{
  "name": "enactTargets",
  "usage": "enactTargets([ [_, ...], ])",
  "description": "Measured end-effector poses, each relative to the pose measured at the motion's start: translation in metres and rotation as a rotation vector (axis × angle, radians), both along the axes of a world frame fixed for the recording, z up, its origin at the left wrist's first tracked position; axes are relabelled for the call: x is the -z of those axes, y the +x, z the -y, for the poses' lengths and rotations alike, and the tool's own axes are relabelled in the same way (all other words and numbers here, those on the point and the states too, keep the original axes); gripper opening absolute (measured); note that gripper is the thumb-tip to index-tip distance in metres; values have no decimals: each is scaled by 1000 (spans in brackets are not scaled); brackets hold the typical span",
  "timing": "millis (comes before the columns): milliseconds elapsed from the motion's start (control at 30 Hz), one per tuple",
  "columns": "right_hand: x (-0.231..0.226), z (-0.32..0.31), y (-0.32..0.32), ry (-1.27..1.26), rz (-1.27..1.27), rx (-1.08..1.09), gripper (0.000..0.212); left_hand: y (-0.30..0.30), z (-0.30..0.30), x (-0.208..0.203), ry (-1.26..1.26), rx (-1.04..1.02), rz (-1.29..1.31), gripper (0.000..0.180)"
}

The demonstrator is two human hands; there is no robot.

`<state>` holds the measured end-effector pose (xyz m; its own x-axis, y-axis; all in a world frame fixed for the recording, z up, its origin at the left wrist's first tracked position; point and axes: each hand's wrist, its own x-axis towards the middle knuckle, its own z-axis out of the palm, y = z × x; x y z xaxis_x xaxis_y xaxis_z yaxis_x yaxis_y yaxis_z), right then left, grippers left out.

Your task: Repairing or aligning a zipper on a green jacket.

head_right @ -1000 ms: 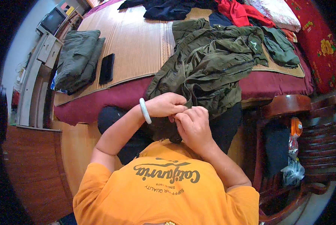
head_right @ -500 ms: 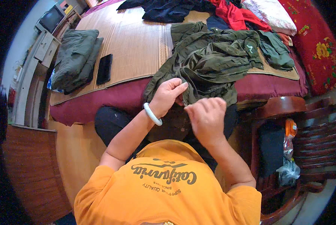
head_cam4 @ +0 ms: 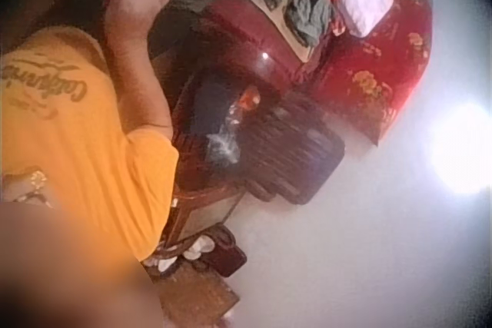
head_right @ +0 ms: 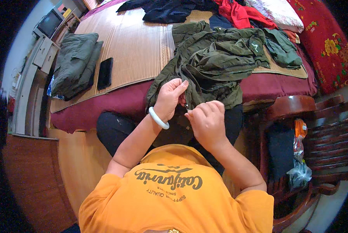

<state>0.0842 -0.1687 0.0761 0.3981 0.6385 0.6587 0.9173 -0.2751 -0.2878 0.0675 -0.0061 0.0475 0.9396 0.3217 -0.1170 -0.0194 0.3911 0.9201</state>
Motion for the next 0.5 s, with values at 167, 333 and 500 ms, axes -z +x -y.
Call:
enactTargets([
  [167, -21, -3, 21, 45, 54, 64, 18, -3, -7, -22, 142, 122, -14, 29],
  [333, 1, -12, 1, 29, -10, -1, 19, 5, -15, -13, 141, 53, 7, 27],
  [500, 12, -9, 0, 15, -21, -35, 19, 10, -18, 1, 126, 29, 13, 25],
])
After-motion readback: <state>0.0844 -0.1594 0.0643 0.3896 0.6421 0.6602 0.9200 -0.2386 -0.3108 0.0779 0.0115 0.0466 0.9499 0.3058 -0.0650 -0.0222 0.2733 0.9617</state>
